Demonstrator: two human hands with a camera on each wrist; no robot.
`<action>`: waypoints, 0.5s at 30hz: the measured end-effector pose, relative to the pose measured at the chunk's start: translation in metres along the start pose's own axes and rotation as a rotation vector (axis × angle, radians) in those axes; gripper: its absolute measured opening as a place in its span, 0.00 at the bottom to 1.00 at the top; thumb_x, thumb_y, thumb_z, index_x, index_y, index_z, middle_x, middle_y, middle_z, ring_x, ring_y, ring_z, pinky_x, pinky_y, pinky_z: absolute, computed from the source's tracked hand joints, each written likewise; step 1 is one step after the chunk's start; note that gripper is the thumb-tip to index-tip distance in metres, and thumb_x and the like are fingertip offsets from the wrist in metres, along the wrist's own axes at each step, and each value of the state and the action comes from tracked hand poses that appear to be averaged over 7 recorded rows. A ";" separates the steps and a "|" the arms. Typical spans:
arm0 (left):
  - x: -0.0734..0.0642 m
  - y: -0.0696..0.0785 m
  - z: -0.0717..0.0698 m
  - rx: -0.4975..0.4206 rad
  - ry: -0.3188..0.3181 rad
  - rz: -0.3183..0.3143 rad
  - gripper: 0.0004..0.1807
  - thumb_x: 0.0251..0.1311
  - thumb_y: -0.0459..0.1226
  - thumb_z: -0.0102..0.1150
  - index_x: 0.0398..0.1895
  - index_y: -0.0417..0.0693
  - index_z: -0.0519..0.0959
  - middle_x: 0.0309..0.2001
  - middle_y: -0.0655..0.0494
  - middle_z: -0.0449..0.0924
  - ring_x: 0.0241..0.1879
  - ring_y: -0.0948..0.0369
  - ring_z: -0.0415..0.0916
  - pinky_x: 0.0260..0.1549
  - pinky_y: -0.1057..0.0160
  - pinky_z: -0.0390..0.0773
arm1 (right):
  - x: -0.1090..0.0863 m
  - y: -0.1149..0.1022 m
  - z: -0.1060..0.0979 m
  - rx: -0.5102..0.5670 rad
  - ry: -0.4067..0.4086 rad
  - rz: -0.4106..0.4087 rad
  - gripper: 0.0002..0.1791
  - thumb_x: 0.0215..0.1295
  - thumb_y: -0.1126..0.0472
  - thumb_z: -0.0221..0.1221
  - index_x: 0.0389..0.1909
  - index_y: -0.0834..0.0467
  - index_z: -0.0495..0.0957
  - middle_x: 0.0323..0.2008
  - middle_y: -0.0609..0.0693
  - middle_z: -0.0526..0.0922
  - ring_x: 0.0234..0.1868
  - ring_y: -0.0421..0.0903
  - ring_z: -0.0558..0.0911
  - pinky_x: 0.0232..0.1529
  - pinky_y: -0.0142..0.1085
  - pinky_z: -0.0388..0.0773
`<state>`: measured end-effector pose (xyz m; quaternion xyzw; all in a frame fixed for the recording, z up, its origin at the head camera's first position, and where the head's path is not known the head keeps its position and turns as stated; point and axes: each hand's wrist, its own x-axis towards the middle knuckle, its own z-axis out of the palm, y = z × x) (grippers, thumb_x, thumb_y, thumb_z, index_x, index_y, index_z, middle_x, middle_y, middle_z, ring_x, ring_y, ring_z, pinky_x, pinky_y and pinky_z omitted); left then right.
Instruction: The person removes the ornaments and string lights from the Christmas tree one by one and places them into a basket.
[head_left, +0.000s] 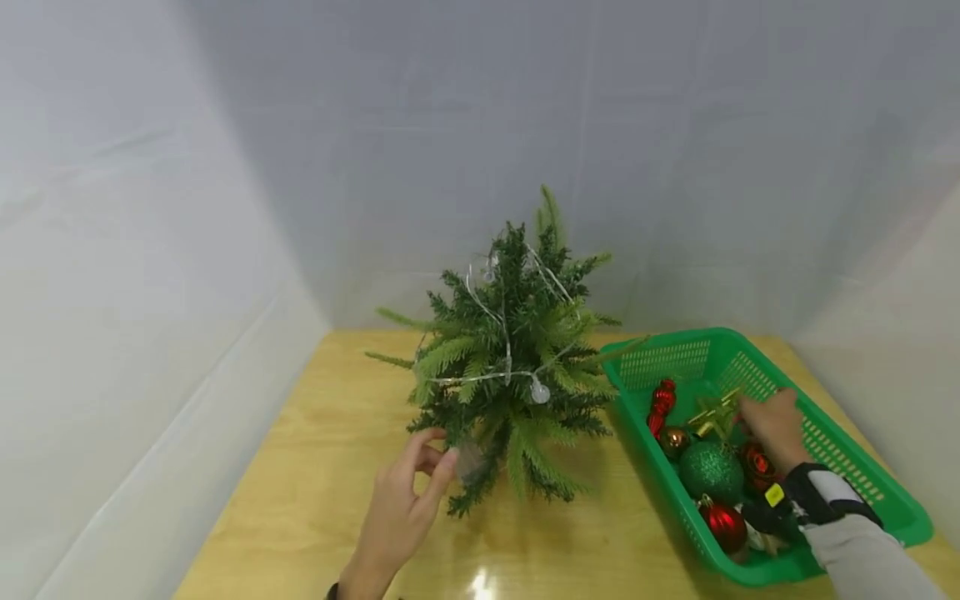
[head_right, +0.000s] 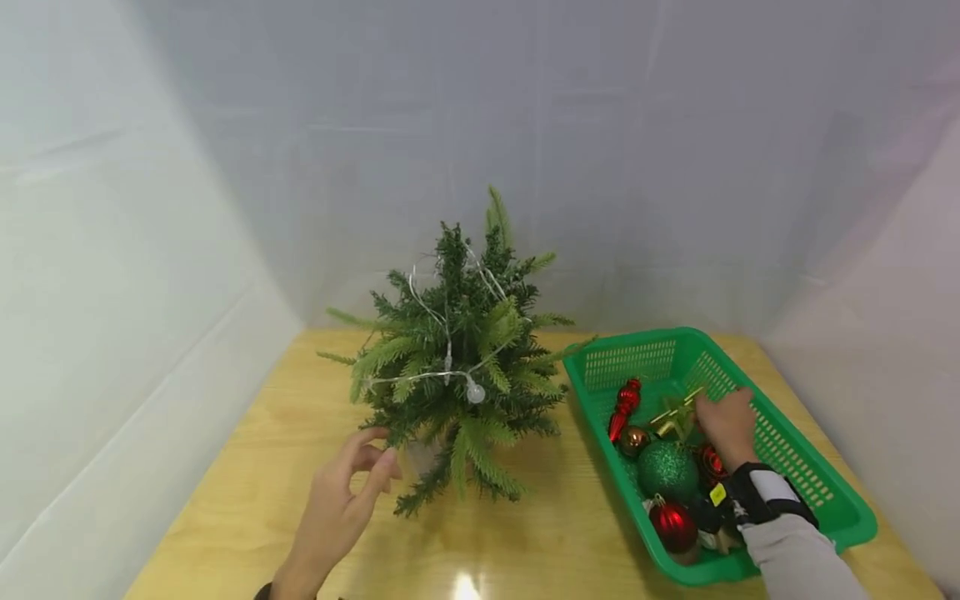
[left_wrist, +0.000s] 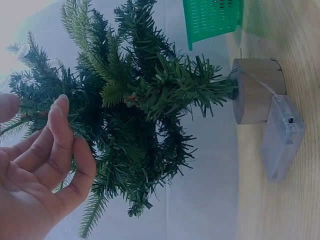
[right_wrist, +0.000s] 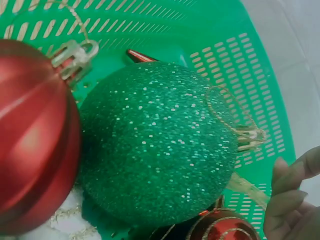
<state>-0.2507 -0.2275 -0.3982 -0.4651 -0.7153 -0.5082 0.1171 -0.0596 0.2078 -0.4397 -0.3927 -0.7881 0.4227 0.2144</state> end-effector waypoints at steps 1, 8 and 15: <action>0.003 0.000 0.000 0.000 -0.001 0.010 0.11 0.65 0.31 0.57 0.49 0.39 0.75 0.27 0.67 0.80 0.25 0.70 0.76 0.29 0.65 0.79 | 0.001 -0.003 -0.001 0.003 0.015 -0.008 0.39 0.73 0.55 0.41 0.67 0.81 0.38 0.22 0.55 0.81 0.21 0.49 0.78 0.20 0.41 0.74; 0.007 0.001 0.001 0.004 0.008 0.005 0.11 0.65 0.31 0.56 0.48 0.36 0.75 0.25 0.65 0.81 0.24 0.72 0.75 0.29 0.65 0.80 | 0.003 -0.026 0.004 -0.023 -0.031 -0.105 0.35 0.73 0.55 0.39 0.71 0.73 0.41 0.29 0.56 0.82 0.24 0.49 0.78 0.22 0.41 0.71; 0.006 0.004 -0.001 -0.003 0.011 -0.026 0.09 0.67 0.32 0.55 0.46 0.37 0.77 0.25 0.68 0.80 0.23 0.73 0.75 0.28 0.66 0.79 | -0.009 -0.073 0.014 -0.050 0.037 -0.330 0.25 0.73 0.57 0.41 0.65 0.67 0.61 0.27 0.56 0.83 0.22 0.47 0.78 0.18 0.38 0.71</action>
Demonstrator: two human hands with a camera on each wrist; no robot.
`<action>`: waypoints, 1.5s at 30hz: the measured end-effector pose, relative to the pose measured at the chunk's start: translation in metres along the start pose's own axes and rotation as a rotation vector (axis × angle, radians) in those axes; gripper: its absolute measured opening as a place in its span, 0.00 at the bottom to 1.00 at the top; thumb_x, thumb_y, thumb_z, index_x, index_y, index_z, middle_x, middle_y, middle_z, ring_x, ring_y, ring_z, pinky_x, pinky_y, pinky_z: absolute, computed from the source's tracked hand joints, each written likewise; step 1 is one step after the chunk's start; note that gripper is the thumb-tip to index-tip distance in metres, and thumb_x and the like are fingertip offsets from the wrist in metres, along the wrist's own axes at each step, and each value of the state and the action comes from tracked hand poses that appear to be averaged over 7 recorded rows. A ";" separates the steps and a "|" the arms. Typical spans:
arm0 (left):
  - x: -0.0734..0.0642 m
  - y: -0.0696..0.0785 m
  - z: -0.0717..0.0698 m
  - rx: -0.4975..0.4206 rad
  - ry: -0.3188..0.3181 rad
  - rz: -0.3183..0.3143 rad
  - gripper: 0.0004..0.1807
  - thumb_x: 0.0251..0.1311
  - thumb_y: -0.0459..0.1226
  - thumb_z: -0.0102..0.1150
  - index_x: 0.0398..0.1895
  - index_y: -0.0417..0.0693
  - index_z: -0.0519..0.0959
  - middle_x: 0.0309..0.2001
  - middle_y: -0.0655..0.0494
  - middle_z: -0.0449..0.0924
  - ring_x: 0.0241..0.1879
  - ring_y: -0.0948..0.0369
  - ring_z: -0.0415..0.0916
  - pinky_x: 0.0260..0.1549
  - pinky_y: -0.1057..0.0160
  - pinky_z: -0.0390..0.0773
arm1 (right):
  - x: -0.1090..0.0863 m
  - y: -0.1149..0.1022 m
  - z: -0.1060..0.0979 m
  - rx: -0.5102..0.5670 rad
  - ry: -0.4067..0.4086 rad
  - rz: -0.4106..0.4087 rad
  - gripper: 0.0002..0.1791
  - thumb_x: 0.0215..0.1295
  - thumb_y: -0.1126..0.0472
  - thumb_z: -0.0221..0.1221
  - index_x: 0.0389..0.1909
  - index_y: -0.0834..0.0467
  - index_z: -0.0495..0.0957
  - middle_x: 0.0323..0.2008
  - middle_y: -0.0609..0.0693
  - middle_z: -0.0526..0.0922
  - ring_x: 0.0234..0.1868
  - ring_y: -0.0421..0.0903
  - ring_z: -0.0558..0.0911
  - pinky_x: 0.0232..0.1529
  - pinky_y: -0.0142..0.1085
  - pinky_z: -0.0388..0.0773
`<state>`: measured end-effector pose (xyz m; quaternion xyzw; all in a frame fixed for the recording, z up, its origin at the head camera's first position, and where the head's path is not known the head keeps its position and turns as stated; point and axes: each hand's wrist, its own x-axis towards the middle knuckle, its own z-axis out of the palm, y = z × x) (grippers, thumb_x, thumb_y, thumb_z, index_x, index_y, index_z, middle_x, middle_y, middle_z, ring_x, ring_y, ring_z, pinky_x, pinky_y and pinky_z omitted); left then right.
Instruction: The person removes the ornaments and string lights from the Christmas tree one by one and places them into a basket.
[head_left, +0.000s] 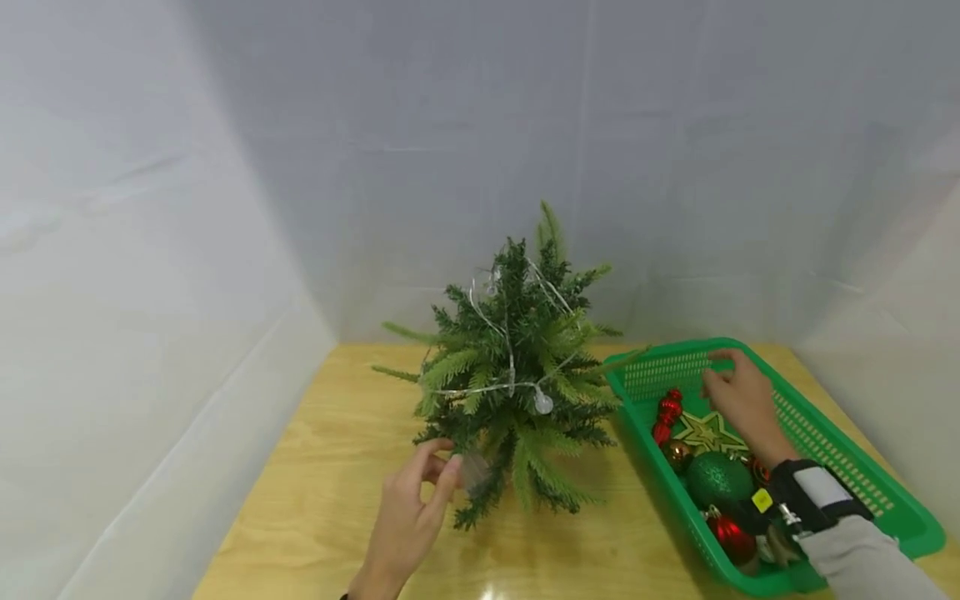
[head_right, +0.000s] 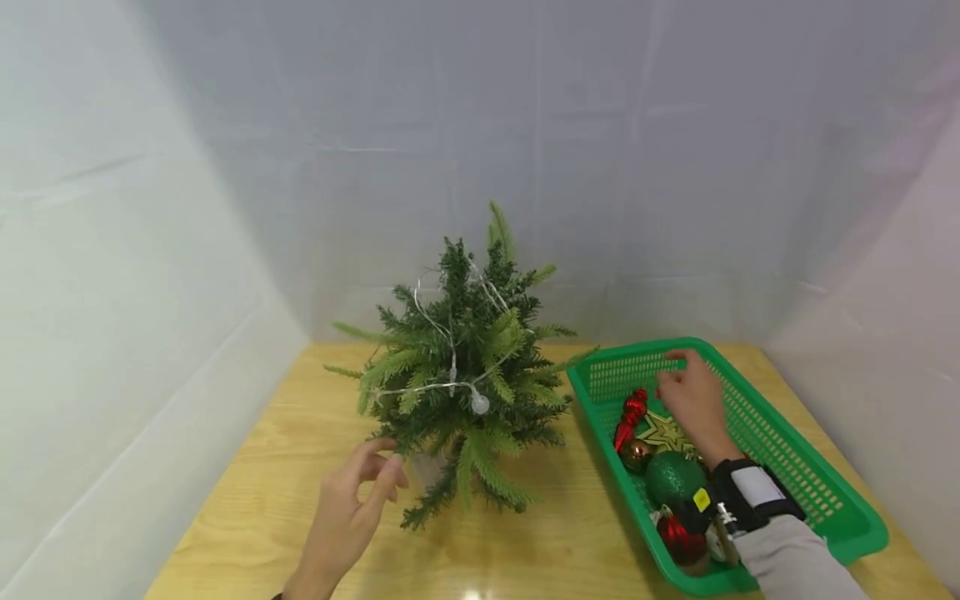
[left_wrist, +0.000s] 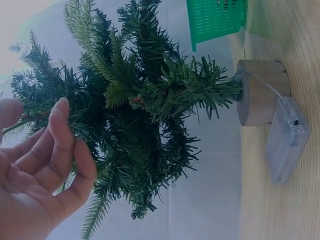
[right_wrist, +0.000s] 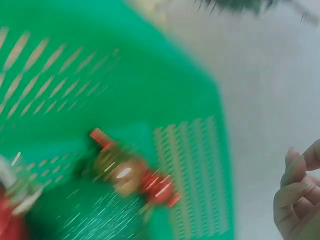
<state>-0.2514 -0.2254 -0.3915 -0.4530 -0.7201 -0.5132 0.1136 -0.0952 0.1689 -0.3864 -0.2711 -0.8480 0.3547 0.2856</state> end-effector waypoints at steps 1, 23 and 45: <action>0.000 0.000 0.000 -0.003 0.001 0.001 0.08 0.67 0.32 0.55 0.46 0.37 0.77 0.25 0.69 0.80 0.23 0.73 0.75 0.28 0.66 0.79 | 0.000 -0.009 0.000 0.002 0.016 -0.040 0.23 0.74 0.57 0.42 0.63 0.66 0.64 0.26 0.55 0.82 0.21 0.46 0.77 0.17 0.38 0.70; -0.002 0.001 0.005 -0.014 0.005 -0.009 0.05 0.63 0.32 0.60 0.39 0.41 0.80 0.26 0.67 0.82 0.24 0.70 0.78 0.29 0.65 0.81 | 0.013 -0.244 -0.008 -0.298 -0.075 -0.693 0.10 0.67 0.60 0.60 0.43 0.62 0.83 0.38 0.55 0.77 0.40 0.53 0.74 0.41 0.44 0.71; 0.001 0.004 0.009 0.000 -0.028 -0.072 0.05 0.63 0.33 0.60 0.40 0.42 0.80 0.27 0.65 0.82 0.25 0.71 0.77 0.29 0.67 0.81 | 0.030 -0.247 -0.017 0.696 -0.400 -0.367 0.08 0.77 0.60 0.45 0.47 0.61 0.64 0.32 0.54 0.80 0.31 0.48 0.78 0.40 0.38 0.77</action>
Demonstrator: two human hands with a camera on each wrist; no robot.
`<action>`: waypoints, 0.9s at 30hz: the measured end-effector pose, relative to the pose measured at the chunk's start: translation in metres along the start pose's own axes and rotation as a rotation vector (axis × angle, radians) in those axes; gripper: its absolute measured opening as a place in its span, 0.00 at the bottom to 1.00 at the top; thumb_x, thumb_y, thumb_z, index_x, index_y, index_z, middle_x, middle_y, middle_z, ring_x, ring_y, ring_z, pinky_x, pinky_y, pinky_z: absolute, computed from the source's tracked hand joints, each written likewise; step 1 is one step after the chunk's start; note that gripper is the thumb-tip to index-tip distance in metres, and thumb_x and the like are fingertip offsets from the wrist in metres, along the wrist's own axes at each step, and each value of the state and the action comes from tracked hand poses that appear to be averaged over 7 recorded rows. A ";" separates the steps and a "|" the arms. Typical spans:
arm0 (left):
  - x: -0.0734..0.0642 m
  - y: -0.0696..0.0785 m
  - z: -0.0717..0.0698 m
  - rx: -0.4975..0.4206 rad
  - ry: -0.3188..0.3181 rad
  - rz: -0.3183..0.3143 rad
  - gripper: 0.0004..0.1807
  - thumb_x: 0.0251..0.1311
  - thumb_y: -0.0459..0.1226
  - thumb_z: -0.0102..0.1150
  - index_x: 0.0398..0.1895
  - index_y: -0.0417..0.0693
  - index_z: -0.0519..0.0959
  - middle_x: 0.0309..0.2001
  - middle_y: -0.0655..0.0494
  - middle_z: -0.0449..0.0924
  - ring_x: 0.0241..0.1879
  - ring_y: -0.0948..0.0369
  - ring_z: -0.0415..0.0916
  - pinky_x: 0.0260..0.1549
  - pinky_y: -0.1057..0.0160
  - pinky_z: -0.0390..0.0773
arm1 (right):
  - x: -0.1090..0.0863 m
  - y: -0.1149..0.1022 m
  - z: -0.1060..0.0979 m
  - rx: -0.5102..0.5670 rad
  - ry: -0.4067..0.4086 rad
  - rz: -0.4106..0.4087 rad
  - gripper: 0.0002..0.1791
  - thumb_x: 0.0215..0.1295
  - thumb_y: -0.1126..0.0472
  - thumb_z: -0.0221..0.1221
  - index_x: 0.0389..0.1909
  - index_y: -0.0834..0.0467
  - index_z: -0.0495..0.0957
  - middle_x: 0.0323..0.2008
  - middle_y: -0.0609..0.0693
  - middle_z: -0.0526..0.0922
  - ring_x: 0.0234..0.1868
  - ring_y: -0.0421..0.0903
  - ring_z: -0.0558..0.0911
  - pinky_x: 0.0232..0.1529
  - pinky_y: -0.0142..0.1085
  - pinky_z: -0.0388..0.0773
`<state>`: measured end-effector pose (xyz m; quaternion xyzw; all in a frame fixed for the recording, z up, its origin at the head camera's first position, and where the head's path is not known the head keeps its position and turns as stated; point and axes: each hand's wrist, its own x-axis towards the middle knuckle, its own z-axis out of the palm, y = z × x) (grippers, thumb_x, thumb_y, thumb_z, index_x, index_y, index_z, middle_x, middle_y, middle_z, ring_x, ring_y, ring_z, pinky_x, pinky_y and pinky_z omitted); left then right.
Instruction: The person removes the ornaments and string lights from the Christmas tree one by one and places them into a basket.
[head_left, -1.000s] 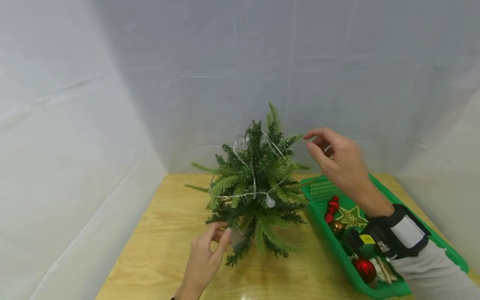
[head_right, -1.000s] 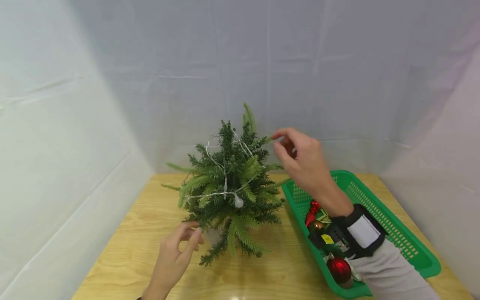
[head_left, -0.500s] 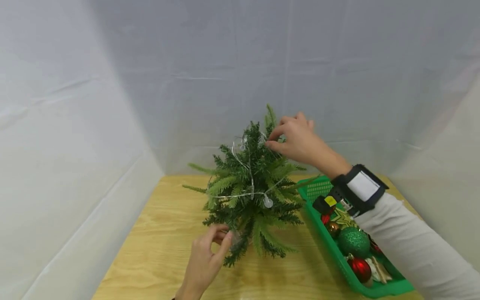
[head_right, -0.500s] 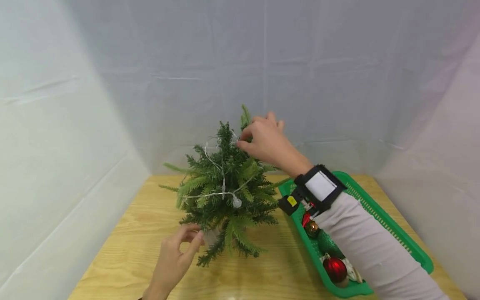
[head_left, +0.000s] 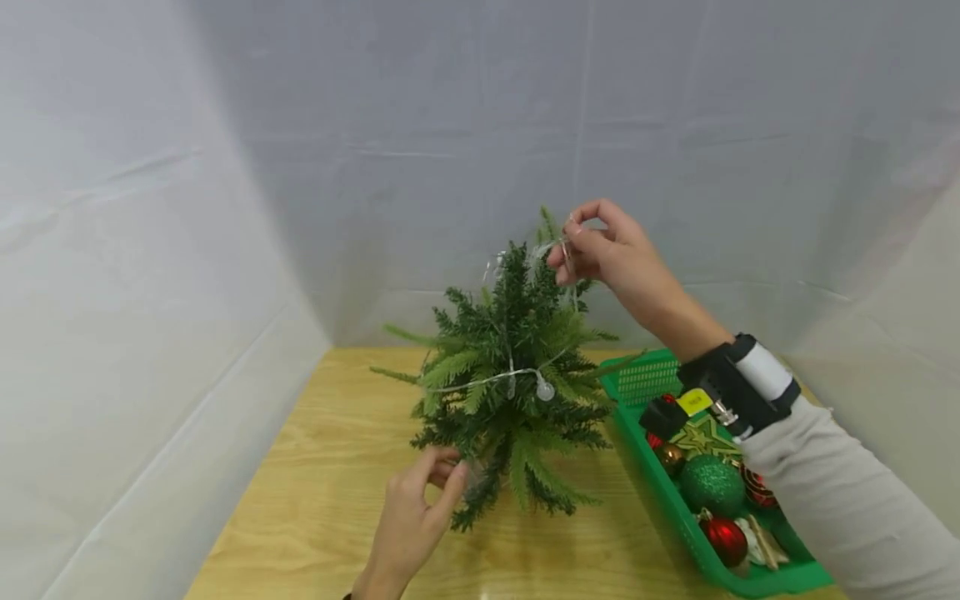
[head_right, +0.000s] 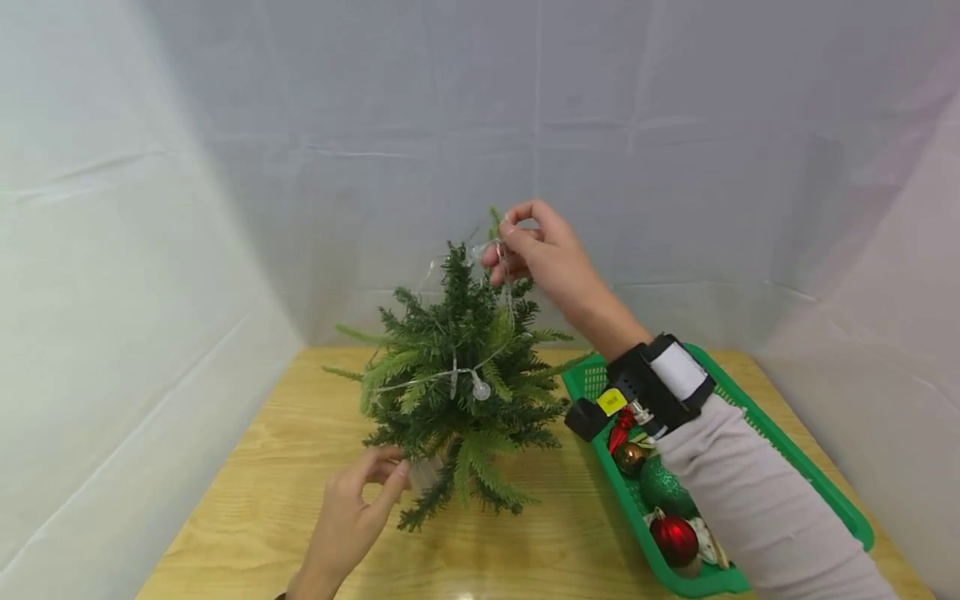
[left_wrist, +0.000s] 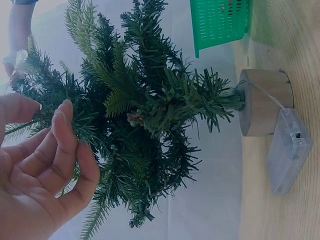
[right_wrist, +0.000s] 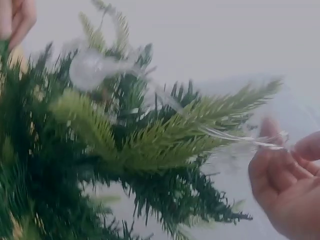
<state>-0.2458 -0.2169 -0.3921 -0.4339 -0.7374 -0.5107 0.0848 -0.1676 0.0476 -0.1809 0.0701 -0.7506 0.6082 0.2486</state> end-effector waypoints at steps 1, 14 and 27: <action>0.000 0.000 0.000 -0.004 0.000 0.003 0.05 0.63 0.33 0.60 0.40 0.42 0.80 0.27 0.65 0.82 0.25 0.71 0.77 0.29 0.67 0.81 | -0.001 -0.002 0.000 0.076 -0.033 -0.004 0.06 0.76 0.61 0.45 0.48 0.60 0.63 0.31 0.53 0.78 0.28 0.46 0.75 0.37 0.37 0.76; -0.002 -0.001 0.002 -0.015 0.004 0.026 0.04 0.64 0.33 0.60 0.39 0.42 0.81 0.26 0.66 0.82 0.24 0.71 0.78 0.30 0.66 0.81 | -0.018 -0.022 -0.002 0.301 -0.087 -0.192 0.22 0.66 0.76 0.50 0.60 0.58 0.69 0.29 0.50 0.70 0.28 0.45 0.70 0.34 0.35 0.73; -0.002 0.001 0.005 -0.031 0.003 0.006 0.04 0.61 0.30 0.61 0.38 0.42 0.81 0.25 0.67 0.81 0.23 0.70 0.77 0.29 0.67 0.80 | -0.018 -0.029 -0.002 -0.354 0.121 -0.064 0.14 0.73 0.58 0.53 0.50 0.63 0.78 0.25 0.55 0.75 0.23 0.48 0.76 0.25 0.36 0.79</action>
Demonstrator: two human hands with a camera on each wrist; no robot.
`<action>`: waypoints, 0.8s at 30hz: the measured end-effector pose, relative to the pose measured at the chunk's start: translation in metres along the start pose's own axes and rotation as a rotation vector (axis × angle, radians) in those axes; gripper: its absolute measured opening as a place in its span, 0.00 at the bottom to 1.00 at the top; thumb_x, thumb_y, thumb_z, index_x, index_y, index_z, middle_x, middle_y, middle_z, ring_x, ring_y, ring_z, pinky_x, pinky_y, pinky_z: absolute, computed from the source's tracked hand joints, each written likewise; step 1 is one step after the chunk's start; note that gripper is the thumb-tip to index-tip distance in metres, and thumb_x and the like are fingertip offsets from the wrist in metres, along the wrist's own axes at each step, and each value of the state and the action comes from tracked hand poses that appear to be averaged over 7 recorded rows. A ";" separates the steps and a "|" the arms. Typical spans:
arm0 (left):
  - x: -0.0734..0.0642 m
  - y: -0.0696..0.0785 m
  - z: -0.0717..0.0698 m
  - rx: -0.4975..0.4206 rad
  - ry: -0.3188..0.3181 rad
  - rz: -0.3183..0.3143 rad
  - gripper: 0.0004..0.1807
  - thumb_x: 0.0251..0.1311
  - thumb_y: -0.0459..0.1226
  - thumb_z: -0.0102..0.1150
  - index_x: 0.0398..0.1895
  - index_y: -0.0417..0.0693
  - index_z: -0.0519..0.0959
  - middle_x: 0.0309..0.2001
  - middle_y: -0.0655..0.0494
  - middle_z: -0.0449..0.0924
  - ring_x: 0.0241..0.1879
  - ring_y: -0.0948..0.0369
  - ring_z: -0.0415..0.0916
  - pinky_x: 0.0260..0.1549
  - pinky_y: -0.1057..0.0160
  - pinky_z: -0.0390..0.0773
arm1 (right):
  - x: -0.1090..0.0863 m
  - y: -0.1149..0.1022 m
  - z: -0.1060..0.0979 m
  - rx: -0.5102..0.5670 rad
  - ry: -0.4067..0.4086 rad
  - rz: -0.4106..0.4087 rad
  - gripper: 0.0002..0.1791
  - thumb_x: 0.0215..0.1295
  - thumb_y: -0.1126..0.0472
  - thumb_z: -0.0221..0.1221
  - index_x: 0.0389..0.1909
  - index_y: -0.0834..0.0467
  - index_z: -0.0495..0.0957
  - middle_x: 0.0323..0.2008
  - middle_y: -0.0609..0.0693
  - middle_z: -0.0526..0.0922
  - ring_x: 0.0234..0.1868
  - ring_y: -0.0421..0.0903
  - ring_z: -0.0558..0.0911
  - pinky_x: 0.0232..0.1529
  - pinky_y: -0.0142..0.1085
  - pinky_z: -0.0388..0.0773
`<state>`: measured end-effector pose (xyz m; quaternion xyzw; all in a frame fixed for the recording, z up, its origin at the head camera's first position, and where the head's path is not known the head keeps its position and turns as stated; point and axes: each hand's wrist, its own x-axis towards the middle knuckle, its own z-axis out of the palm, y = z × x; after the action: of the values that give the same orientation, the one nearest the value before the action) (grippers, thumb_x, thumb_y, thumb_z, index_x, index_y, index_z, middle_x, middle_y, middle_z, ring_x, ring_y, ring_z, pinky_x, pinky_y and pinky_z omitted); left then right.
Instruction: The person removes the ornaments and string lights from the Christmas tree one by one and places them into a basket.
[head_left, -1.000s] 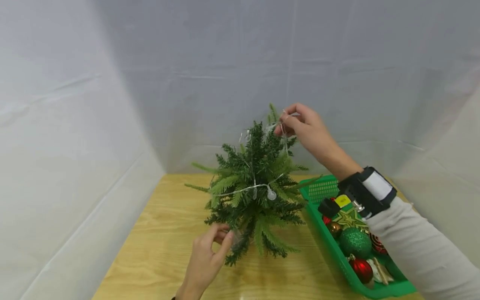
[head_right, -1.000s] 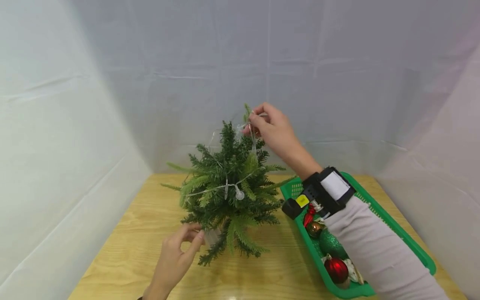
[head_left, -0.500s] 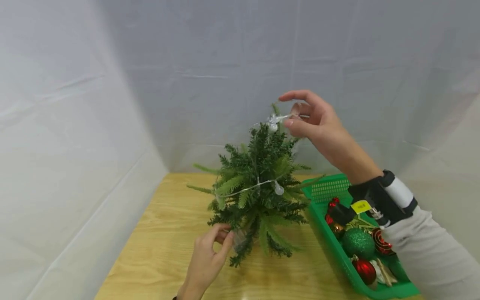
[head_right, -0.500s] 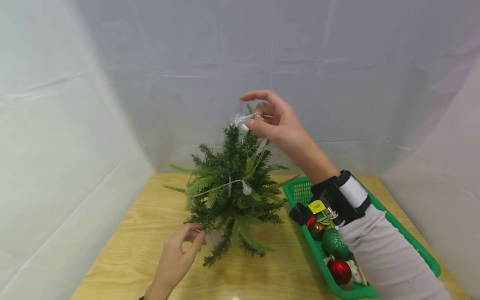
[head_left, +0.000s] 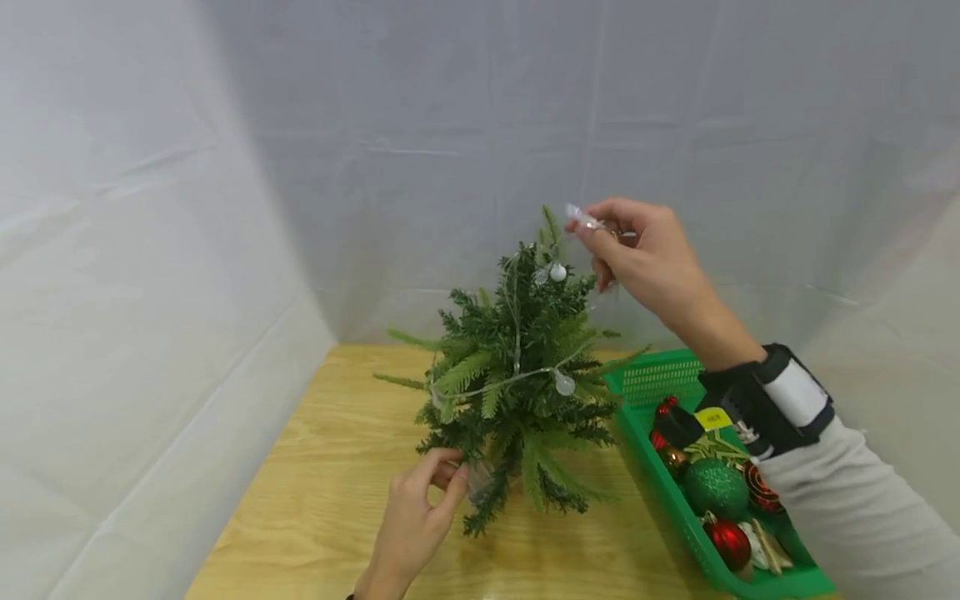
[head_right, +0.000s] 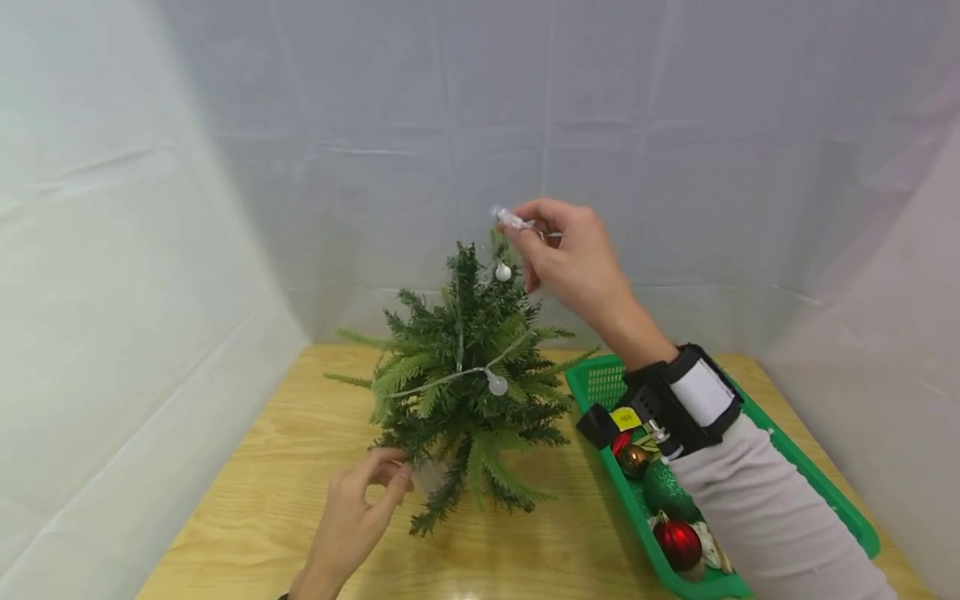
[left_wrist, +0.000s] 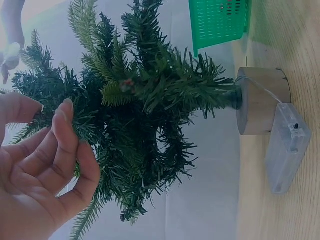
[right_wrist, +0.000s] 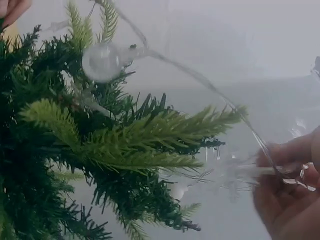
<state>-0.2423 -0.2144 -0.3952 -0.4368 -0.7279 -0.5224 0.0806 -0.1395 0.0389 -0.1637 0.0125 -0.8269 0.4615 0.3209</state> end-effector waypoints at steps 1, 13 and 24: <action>0.000 0.000 0.000 -0.003 -0.003 -0.007 0.04 0.61 0.30 0.61 0.38 0.42 0.81 0.25 0.67 0.81 0.23 0.70 0.77 0.29 0.67 0.80 | 0.000 -0.001 0.000 -0.040 0.003 0.010 0.17 0.74 0.54 0.50 0.48 0.64 0.78 0.28 0.56 0.78 0.27 0.49 0.79 0.29 0.37 0.81; -0.001 -0.001 0.001 -0.008 -0.017 -0.005 0.05 0.60 0.29 0.61 0.39 0.42 0.81 0.25 0.65 0.82 0.23 0.68 0.78 0.28 0.68 0.80 | -0.007 -0.026 -0.005 -0.007 0.011 0.027 0.35 0.74 0.39 0.31 0.49 0.60 0.78 0.41 0.53 0.67 0.39 0.49 0.68 0.41 0.39 0.68; -0.001 -0.001 0.002 -0.006 -0.001 0.016 0.05 0.59 0.28 0.61 0.38 0.43 0.81 0.24 0.68 0.81 0.23 0.70 0.76 0.26 0.68 0.79 | -0.006 -0.022 -0.025 0.470 -0.357 0.178 0.23 0.75 0.50 0.47 0.62 0.60 0.68 0.36 0.55 0.77 0.27 0.46 0.77 0.26 0.35 0.74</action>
<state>-0.2417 -0.2137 -0.3978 -0.4431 -0.7227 -0.5238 0.0832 -0.1146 0.0441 -0.1410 0.0947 -0.7388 0.6568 0.1175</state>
